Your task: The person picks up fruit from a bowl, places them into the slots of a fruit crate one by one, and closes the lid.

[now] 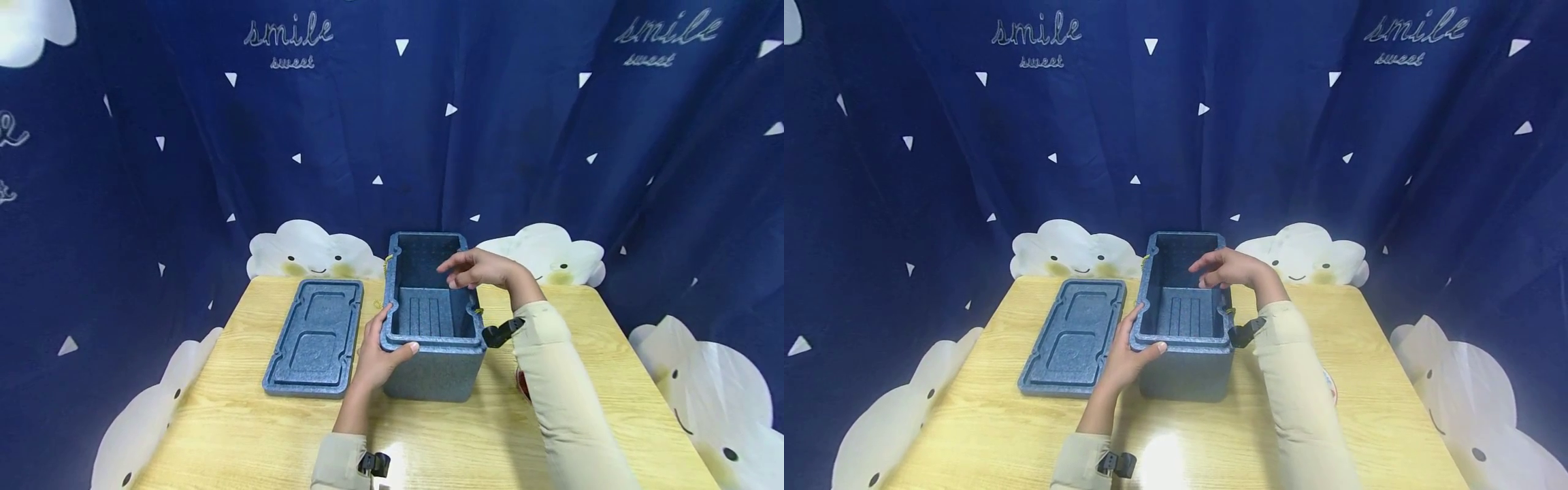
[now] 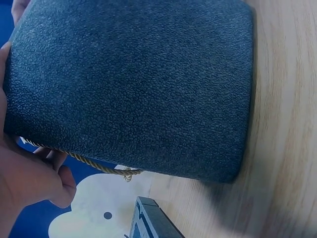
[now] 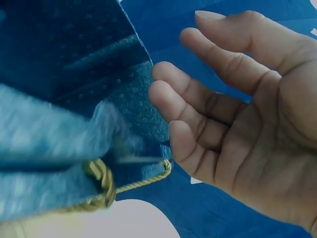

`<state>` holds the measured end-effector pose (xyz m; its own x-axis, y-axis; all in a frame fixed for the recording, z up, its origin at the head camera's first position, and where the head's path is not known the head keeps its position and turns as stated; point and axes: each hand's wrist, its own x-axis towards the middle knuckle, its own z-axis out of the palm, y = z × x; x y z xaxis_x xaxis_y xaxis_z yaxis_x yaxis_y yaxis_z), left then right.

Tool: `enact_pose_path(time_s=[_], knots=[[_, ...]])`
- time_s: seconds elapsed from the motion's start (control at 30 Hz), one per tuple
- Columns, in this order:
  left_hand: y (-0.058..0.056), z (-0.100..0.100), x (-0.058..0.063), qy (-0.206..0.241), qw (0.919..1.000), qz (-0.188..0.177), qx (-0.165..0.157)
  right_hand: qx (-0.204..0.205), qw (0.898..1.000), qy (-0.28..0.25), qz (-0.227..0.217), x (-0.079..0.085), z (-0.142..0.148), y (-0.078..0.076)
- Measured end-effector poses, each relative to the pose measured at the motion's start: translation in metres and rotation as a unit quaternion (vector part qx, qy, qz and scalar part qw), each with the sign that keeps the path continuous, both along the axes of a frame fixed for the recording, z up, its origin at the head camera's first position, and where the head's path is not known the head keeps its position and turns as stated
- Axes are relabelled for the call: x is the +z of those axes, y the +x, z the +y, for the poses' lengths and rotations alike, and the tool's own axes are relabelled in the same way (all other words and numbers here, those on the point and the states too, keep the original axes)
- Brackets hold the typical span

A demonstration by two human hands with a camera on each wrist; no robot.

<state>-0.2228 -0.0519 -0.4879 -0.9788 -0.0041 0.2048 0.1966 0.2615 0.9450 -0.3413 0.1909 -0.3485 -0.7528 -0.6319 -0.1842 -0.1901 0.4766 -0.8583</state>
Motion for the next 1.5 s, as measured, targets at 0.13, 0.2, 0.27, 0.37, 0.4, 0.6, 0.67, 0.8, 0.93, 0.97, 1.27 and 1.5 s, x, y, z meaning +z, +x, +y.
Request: enact_pose_path(time_s=[0.13,0.2,0.27,0.37,0.4,0.6,0.67,0.8,0.93,0.97,1.27,1.5], knots=[[0.000,0.001,0.000,-0.004,1.0000,0.002,-0.002,-0.006,1.000,-0.028,0.013,-0.004,0.010,0.010],[0.001,0.001,0.000,-0.002,1.0000,0.003,-0.002,-0.010,0.999,-0.047,0.023,-0.007,0.016,0.015],[0.001,0.001,0.000,0.000,1.0000,0.007,-0.004,-0.013,0.997,-0.061,0.039,-0.009,0.020,0.021],[0.002,0.001,0.001,0.001,1.0000,0.007,-0.004,-0.021,0.995,-0.077,0.055,-0.012,0.027,0.028],[0.002,0.001,0.000,0.003,0.9999,0.008,-0.005,-0.024,0.995,-0.078,0.059,-0.014,0.029,0.031],[-0.001,0.001,0.000,0.017,0.9997,0.019,-0.004,-0.058,0.990,-0.103,0.079,-0.024,0.040,0.049],[-0.001,0.001,0.000,0.021,0.9995,0.023,-0.007,-0.074,0.987,-0.114,0.087,-0.029,0.046,0.056],[0.000,0.001,0.000,0.035,0.9989,0.027,-0.014,-0.118,0.980,-0.116,0.105,-0.043,0.057,0.071],[0.000,0.000,0.000,0.033,0.9990,0.026,-0.014,-0.150,0.973,-0.119,0.125,-0.056,0.067,0.085],[0.001,-0.001,0.001,0.030,0.9991,0.024,-0.015,-0.156,0.972,-0.121,0.128,-0.058,0.070,0.089],[0.025,0.001,0.041,0.040,0.9989,0.006,-0.025,-0.210,0.956,-0.132,0.155,-0.084,0.095,0.121],[0.023,-0.001,0.041,0.038,0.9989,0.006,-0.026,-0.255,0.941,-0.163,0.148,-0.110,0.109,0.140]])
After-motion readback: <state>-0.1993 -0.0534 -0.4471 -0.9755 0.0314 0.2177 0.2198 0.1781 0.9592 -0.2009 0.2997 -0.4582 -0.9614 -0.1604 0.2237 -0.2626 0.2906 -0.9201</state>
